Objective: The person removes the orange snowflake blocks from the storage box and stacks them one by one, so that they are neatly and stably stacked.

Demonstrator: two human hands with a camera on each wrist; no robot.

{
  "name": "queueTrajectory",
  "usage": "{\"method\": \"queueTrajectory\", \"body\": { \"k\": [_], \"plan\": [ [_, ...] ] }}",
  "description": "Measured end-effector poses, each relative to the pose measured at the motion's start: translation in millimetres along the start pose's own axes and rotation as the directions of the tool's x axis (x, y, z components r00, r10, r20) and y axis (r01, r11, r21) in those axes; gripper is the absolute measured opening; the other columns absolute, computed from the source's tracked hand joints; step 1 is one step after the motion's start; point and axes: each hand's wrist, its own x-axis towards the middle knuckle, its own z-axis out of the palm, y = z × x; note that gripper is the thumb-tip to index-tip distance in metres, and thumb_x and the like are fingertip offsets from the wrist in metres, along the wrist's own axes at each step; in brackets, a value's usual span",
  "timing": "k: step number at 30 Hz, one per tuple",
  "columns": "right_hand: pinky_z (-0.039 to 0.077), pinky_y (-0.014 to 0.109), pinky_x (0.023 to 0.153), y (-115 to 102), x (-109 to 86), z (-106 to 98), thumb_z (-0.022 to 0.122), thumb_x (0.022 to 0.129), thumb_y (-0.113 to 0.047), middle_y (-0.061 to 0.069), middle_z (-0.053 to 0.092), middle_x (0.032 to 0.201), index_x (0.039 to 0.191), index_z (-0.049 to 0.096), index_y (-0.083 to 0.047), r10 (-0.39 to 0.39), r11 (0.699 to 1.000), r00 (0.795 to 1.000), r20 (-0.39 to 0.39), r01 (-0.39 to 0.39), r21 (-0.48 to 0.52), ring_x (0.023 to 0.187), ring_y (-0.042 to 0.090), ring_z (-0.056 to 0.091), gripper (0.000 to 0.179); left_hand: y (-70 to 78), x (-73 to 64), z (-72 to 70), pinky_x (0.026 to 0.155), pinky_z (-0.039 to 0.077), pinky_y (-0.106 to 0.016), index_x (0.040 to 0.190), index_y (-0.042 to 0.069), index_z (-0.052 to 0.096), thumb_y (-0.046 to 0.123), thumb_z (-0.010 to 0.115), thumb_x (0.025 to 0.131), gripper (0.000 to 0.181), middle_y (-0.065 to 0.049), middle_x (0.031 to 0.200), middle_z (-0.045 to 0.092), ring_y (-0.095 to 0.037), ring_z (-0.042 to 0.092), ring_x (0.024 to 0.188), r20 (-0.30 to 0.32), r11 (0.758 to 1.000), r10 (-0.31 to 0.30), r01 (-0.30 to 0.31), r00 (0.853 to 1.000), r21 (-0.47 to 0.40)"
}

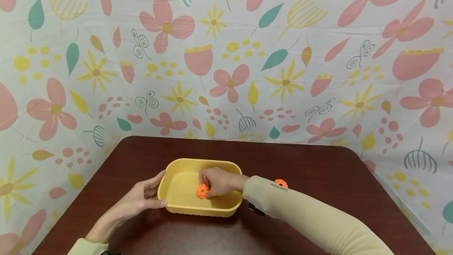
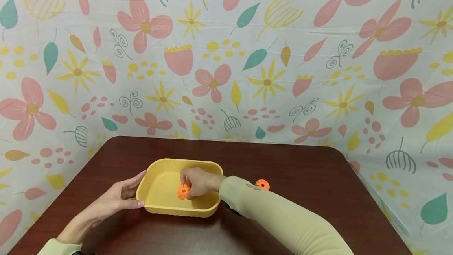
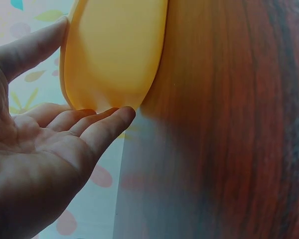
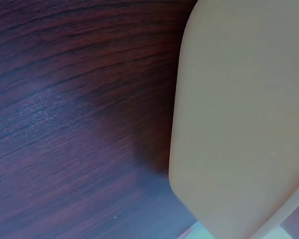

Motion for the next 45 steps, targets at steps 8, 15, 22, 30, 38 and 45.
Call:
{"method": "queueTrajectory", "body": {
  "k": [8, 15, 22, 30, 38, 45],
  "plan": [
    [0.045, 0.021, 0.070, 4.1, -1.9, 0.0, 0.090, 0.081, -0.004, -0.002, 0.060, 0.084, 0.110, 0.061, -0.013, -0.006, 0.999, 1.000, 0.008, 0.005, 0.041, 0.074, 0.006, 0.052, 0.042, -1.7, 0.5, 0.1, 0.101, 0.051, -0.028, 0.167, -0.004, 0.009, 0.000, 0.074, 0.096, 0.096, -0.031, 0.167, 0.020, -0.052, 0.032, 0.147, 0.007, 1.000, 0.000, 0.000, 1.000, -0.014],
    [0.047, 0.022, 0.072, 5.9, -5.0, -1.7, 0.087, 0.084, 0.000, 0.001, 0.064, 0.087, 0.114, 0.066, -0.009, -0.032, 0.999, 0.999, 0.008, 0.032, 0.044, 0.077, 0.006, 0.054, 0.038, -0.6, -0.3, 0.9, 0.101, 0.050, -0.028, 0.167, -0.003, 0.010, 0.001, 0.075, 0.096, 0.096, -0.029, 0.168, 0.019, -0.051, 0.031, 0.147, 0.002, 1.000, -0.006, 0.006, 1.000, -0.013],
    [0.048, 0.022, 0.074, 8.3, -5.7, -1.2, 0.086, 0.087, -0.003, 0.002, 0.065, 0.088, 0.114, 0.067, -0.008, -0.029, 0.997, 1.000, 0.005, 0.028, 0.065, 0.077, 0.006, 0.055, 0.033, -0.8, -0.9, 1.5, 0.102, 0.050, -0.029, 0.166, -0.007, 0.010, 0.002, 0.075, 0.095, 0.097, -0.032, 0.167, 0.018, -0.051, 0.031, 0.146, 0.009, 1.000, 0.027, -0.027, 1.000, 0.001],
    [0.047, 0.022, 0.073, 10.1, -6.0, -2.6, 0.088, 0.084, -0.001, 0.006, 0.066, 0.089, 0.112, 0.069, -0.006, -0.045, 0.993, 0.998, -0.032, 0.048, 0.111, 0.076, 0.006, 0.055, 0.034, -2.0, 0.8, 0.2, 0.102, 0.050, -0.027, 0.166, -0.004, 0.010, 0.002, 0.075, 0.096, 0.096, -0.029, 0.168, 0.019, -0.050, 0.032, 0.147, -0.001, 1.000, -0.003, 0.003, 1.000, 0.006],
    [0.048, 0.021, 0.069, 8.3, -8.9, -4.2, 0.089, 0.081, 0.001, 0.007, 0.066, 0.087, 0.111, 0.071, -0.004, -0.059, 0.985, 0.996, -0.073, 0.070, 0.158, 0.072, 0.005, 0.056, 0.036, -3.0, 1.0, -1.1, 0.103, 0.049, -0.027, 0.166, -0.006, 0.010, 0.002, 0.075, 0.096, 0.097, -0.031, 0.167, 0.020, -0.051, 0.031, 0.147, -0.001, 1.000, 0.018, -0.018, 1.000, 0.018],
    [0.051, 0.022, 0.071, 8.2, -14.9, -6.0, 0.086, 0.083, 0.004, 0.005, 0.065, 0.087, 0.112, 0.071, -0.003, -0.080, 0.977, 0.991, -0.107, 0.099, 0.188, 0.071, 0.005, 0.059, 0.034, -2.6, 0.4, -0.9, 0.104, 0.049, -0.028, 0.166, -0.005, 0.010, 0.001, 0.075, 0.096, 0.096, -0.031, 0.167, 0.020, -0.050, 0.032, 0.146, 0.003, 1.000, 0.024, -0.024, 1.000, 0.014]
  ]
}}
